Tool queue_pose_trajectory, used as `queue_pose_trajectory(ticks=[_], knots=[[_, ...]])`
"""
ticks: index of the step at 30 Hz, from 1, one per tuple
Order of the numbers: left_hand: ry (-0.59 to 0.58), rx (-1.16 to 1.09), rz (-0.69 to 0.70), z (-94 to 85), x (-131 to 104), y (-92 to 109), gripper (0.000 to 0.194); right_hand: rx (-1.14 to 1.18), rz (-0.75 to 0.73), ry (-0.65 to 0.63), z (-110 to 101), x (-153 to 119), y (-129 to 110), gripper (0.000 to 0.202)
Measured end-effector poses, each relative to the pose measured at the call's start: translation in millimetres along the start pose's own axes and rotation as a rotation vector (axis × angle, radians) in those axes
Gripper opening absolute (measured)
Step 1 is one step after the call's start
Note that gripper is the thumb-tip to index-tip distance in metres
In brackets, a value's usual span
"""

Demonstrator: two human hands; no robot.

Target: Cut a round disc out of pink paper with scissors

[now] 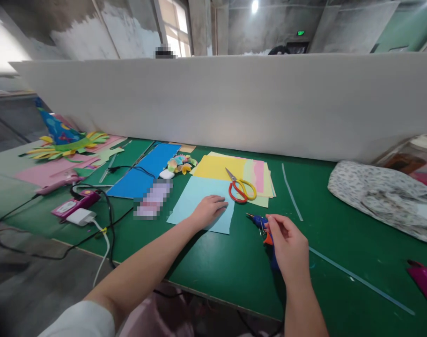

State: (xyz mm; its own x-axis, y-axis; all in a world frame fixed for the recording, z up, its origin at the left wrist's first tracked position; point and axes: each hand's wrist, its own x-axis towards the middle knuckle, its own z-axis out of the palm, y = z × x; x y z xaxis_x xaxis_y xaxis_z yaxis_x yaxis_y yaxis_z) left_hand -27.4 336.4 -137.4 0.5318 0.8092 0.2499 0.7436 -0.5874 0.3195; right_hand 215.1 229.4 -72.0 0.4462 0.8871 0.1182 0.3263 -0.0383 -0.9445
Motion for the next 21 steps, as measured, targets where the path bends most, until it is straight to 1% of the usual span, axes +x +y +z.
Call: queue_pose_trajectory(ticks=[2,5,10,13,17,21], knots=[[-0.021,0.001,0.012,1.8,0.9,-1.0,0.029,-0.005,0.032,-0.037,5.5,-1.6,0.9,0.039],[-0.030,-0.008,0.012,4.6,0.8,-1.6,0.031,-0.038,0.008,-0.087,15.2,-4.9,2.4,0.039],[0.005,-0.027,-0.052,7.5,1.2,-2.2,0.034,-0.082,-0.074,-0.223,40.0,-15.3,2.9,0.039],[-0.012,-0.057,-0.092,7.7,3.6,-4.3,0.034,-0.132,-0.139,-0.293,59.2,-23.4,6.4,0.035],[-0.027,-0.138,-0.146,4.9,5.0,-6.5,0.034,-0.158,-0.195,-0.308,83.7,-33.1,12.4,0.031],[0.031,-0.286,-0.229,-3.3,2.2,-6.8,0.033,-0.168,-0.239,-0.272,97.7,-36.9,17.1,0.032]])
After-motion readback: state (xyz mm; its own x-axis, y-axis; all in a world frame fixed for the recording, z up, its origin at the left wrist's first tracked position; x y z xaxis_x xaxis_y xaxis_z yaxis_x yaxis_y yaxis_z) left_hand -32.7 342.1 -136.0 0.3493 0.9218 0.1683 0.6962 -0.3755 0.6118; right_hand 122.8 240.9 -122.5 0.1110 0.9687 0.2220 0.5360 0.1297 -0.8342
